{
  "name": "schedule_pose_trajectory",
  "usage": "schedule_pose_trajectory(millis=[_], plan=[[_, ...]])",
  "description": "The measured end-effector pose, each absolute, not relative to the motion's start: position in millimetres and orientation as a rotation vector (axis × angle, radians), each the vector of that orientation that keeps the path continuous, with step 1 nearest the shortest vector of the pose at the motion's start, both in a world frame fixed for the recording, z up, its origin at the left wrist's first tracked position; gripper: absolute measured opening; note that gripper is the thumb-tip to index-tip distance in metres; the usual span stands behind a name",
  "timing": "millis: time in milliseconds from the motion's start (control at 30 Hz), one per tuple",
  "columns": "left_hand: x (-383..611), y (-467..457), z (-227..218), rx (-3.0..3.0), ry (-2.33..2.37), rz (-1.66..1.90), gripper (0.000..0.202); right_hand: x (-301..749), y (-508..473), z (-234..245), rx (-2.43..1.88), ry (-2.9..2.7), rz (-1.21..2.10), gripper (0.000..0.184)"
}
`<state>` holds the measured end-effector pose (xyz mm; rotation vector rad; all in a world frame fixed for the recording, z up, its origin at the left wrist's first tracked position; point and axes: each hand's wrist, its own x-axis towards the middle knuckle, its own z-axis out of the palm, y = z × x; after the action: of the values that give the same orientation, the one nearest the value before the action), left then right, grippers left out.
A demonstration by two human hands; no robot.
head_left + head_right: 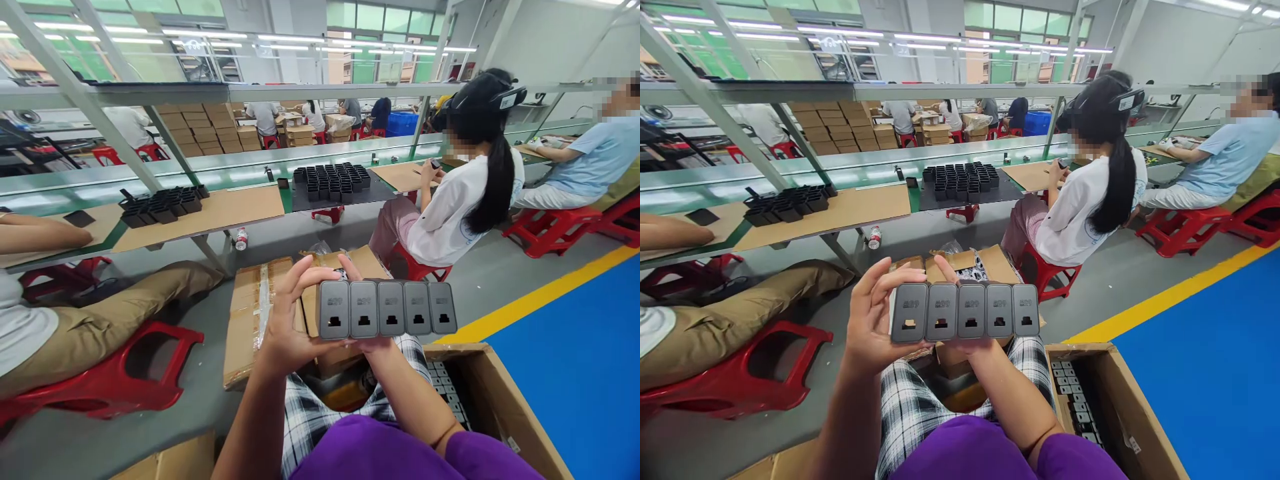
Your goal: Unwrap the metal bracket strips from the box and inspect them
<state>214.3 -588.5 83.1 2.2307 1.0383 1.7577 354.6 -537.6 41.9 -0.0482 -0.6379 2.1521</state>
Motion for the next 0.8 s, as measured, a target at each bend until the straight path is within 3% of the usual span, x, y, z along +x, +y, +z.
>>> schedule_pose_trajectory(millis=[167,400,800], plan=[[212,-591,77,2.169,1.112,1.746,0.112,356,-538,45,-0.053,-0.629,2.189,0.078],[207,-591,70,2.073,1.106,1.763,0.107,355,-537,40,0.123,-0.625,2.236,0.072],[208,-592,89,2.117,0.992,1.723,0.083,350,-534,33,0.073,-0.632,2.25,0.074]])
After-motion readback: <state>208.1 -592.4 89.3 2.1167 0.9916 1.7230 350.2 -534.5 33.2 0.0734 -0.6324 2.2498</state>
